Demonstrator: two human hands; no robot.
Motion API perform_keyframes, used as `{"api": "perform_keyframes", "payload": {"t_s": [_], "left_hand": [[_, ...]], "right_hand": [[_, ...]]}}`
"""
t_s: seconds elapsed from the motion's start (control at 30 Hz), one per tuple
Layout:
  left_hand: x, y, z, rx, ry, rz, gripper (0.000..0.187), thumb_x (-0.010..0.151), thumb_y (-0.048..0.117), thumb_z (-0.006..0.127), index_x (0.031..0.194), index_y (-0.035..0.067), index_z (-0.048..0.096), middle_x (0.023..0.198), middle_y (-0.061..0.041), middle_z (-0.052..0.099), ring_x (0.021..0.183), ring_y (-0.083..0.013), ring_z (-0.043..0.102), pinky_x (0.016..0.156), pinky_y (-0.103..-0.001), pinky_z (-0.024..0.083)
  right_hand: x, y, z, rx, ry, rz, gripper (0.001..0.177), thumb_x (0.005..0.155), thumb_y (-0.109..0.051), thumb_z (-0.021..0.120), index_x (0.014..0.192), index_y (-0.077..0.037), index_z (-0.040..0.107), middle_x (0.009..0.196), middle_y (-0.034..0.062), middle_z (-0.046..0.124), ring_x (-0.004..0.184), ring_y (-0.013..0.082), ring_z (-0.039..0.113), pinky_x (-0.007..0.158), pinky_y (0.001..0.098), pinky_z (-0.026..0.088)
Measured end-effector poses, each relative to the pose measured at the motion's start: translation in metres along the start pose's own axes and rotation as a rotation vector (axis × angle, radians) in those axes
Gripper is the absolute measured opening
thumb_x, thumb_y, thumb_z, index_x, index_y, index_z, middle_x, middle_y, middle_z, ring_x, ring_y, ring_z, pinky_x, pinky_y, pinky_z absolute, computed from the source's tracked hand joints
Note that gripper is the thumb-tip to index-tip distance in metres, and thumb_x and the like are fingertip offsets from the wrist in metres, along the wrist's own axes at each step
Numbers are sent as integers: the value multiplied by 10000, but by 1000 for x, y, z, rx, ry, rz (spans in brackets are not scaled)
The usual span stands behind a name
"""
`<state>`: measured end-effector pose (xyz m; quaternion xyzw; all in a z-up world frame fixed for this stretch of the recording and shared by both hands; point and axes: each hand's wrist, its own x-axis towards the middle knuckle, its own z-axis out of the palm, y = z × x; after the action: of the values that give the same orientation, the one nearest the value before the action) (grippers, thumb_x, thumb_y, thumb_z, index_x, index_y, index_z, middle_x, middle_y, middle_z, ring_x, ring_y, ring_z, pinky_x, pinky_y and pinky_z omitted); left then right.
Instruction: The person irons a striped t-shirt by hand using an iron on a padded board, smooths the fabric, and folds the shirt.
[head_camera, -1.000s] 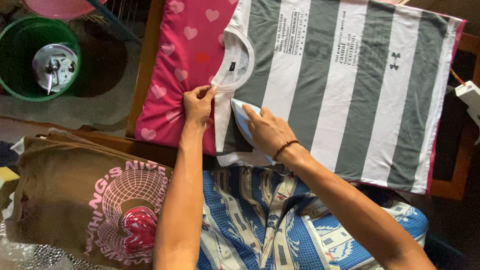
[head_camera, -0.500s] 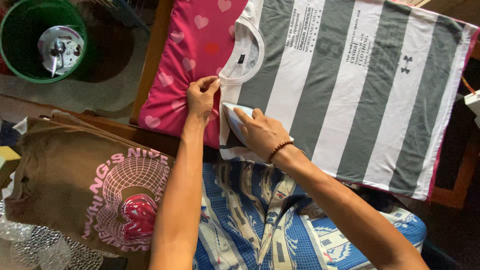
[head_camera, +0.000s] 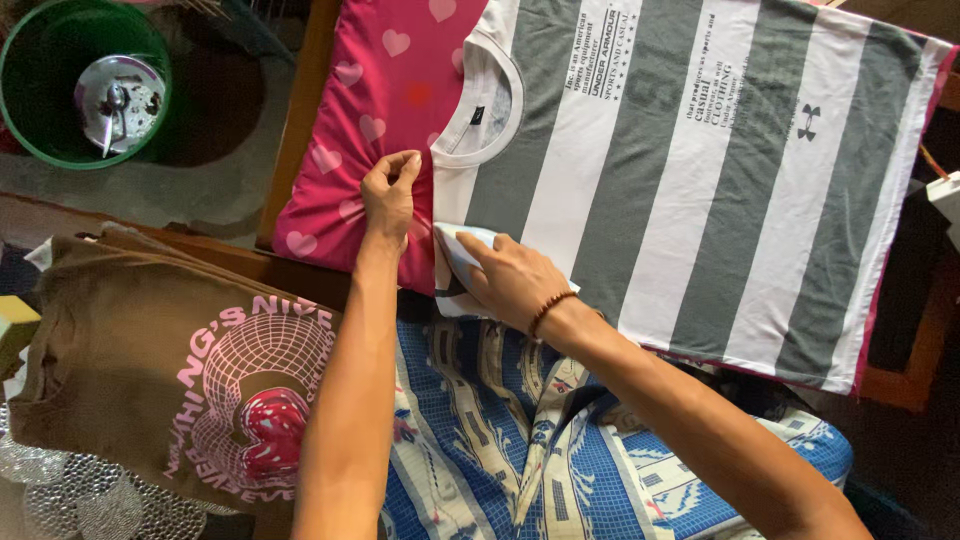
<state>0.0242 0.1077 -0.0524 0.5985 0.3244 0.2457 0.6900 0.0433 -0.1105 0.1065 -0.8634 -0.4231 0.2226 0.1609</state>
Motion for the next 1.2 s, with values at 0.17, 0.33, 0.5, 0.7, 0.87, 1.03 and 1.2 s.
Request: {"api": "perform_keyframes", "payload": {"t_s": [0.17, 0.33, 0.5, 0.7, 0.87, 1.03, 1.2], "left_hand": [[5, -7, 0, -32, 7, 0, 179, 933, 171, 759, 1000, 6, 744, 899, 2, 706, 815, -74, 616, 766, -227, 507], [8, -16, -2, -87, 11, -5, 154, 926, 158, 759, 978, 16, 729, 882, 13, 695, 803, -68, 607, 755, -221, 504], [7, -13, 1, 10, 39, 12, 179, 926, 202, 761, 958, 30, 724, 871, 16, 693, 792, -69, 604, 751, -225, 507], [-7, 9, 18, 271, 68, 135, 339, 826, 288, 880, 896, -17, 751, 936, -68, 633, 820, -138, 610, 751, -282, 525], [-4, 8, 26, 365, 122, 126, 322, 786, 274, 893, 871, -13, 774, 949, -83, 611, 827, -166, 642, 741, -310, 543], [5, -4, 23, 307, 120, 112, 261, 815, 232, 853, 903, -3, 782, 872, -59, 674, 775, -154, 662, 724, -310, 547], [-1, -3, 25, 272, 144, 55, 219, 820, 208, 831, 880, 5, 771, 889, -43, 630, 763, -137, 648, 696, -298, 543]], "right_hand": [[7, -13, -10, -49, -8, 63, 556, 903, -339, 609, 1430, -204, 492, 1055, 264, 646, 774, 448, 710, 685, 526, 587], [31, -15, -8, 55, 37, 138, 448, 966, -327, 583, 1401, -231, 537, 1038, 277, 667, 834, 469, 696, 714, 544, 576], [-5, -14, 5, 57, -15, 4, 474, 930, -279, 599, 1399, -226, 548, 1003, 266, 681, 805, 460, 705, 700, 540, 581], [-6, 2, -3, -166, 28, 83, 697, 844, -477, 668, 1469, -210, 508, 974, 251, 673, 698, 394, 727, 534, 488, 600], [3, 44, -22, -192, 217, 198, 387, 1035, -305, 573, 1415, -233, 556, 939, 233, 682, 703, 411, 727, 559, 507, 596], [-10, 52, -33, -177, 206, 230, 448, 995, -301, 591, 1437, -247, 539, 923, 242, 675, 731, 451, 719, 624, 536, 589], [23, 55, -45, -140, 250, 266, 437, 1024, -289, 584, 1454, -233, 527, 972, 277, 665, 788, 485, 707, 661, 550, 580]]}}
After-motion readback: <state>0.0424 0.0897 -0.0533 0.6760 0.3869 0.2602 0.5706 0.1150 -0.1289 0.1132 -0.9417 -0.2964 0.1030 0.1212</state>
